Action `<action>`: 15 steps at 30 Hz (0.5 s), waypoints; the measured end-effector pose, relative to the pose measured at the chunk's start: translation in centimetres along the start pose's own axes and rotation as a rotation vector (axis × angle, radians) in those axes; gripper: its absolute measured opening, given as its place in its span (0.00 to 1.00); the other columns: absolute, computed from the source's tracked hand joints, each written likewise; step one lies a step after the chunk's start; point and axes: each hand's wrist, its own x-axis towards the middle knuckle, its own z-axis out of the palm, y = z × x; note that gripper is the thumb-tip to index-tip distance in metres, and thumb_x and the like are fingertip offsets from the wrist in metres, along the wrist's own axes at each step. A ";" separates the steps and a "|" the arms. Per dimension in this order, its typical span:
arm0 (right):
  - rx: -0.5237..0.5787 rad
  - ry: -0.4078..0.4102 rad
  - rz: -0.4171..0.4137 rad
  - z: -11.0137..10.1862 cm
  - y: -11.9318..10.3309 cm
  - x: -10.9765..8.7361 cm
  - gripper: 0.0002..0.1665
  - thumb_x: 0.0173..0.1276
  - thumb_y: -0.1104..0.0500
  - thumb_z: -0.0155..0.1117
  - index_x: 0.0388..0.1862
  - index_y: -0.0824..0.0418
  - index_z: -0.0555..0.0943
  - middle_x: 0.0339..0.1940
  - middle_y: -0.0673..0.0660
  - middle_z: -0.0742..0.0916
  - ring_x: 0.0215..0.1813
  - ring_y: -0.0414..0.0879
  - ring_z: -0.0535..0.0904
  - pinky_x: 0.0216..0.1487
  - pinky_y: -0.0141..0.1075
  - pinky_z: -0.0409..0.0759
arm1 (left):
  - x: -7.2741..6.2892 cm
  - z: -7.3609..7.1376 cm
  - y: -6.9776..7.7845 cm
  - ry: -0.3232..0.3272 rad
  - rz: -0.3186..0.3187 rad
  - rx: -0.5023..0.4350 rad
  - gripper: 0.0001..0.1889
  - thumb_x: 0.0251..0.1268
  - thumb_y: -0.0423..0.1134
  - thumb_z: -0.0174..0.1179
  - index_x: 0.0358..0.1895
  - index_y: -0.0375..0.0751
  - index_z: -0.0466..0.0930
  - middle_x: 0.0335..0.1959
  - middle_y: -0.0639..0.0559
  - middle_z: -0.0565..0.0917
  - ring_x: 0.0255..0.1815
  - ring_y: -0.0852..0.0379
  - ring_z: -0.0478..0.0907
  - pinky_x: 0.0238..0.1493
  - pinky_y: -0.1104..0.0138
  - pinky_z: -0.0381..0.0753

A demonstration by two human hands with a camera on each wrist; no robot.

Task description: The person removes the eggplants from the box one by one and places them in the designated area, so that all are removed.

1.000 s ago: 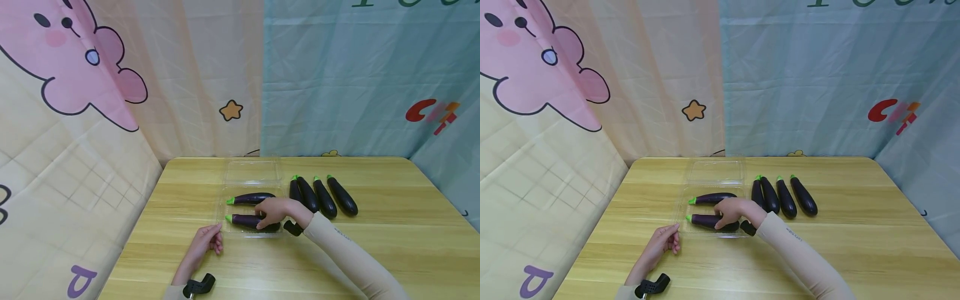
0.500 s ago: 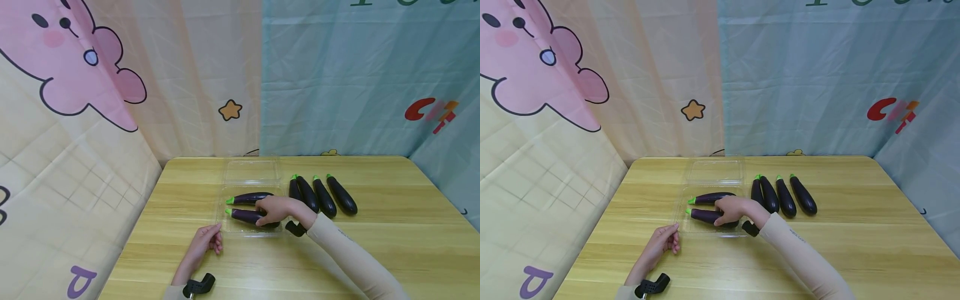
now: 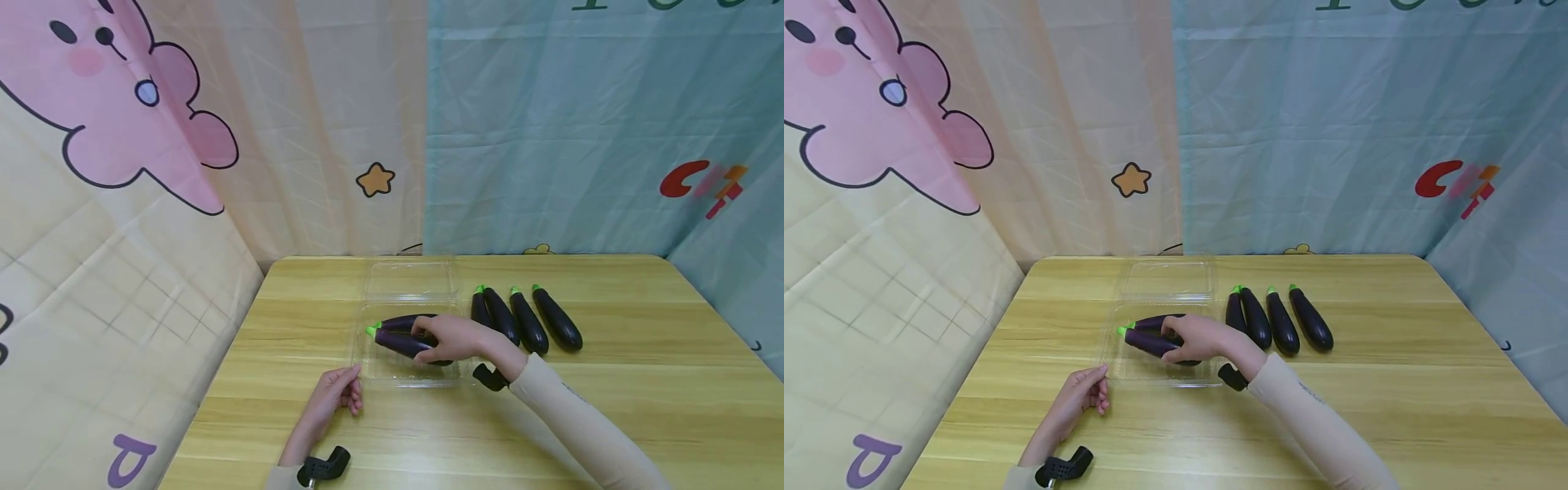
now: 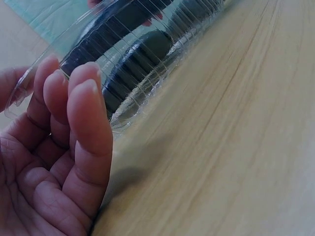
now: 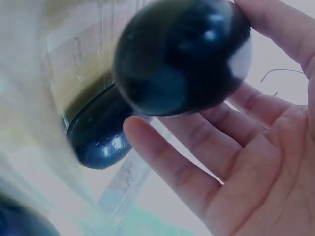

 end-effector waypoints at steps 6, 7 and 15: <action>-0.066 0.095 -0.039 0.0 0.1 -0.5 0.25 0.64 0.45 0.65 0.55 0.56 0.74 0.32 0.45 0.80 0.28 0.38 0.74 0.30 0.35 0.73 | 0.0 -0.2 0.1 -0.021 0.021 -0.002 0.21 0.74 0.48 0.48 0.21 0.41 0.72 0.18 0.51 0.76 0.18 0.59 0.75 0.20 0.70 0.77; -0.071 0.105 -0.045 0.0 0.1 -0.6 0.25 0.64 0.45 0.65 0.55 0.56 0.74 0.31 0.45 0.80 0.27 0.38 0.73 0.29 0.35 0.72 | 0.0 -0.2 0.1 -0.024 0.025 -0.003 0.21 0.74 0.48 0.48 0.21 0.41 0.72 0.18 0.51 0.76 0.18 0.59 0.75 0.20 0.70 0.77; -0.043 0.174 -0.051 0.2 0.6 -0.9 0.26 0.64 0.44 0.64 0.56 0.55 0.74 0.31 0.44 0.80 0.26 0.37 0.73 0.27 0.33 0.73 | 0.0 -0.1 0.2 -0.005 0.015 -0.009 0.21 0.73 0.49 0.50 0.21 0.40 0.72 0.18 0.50 0.76 0.18 0.59 0.75 0.20 0.70 0.77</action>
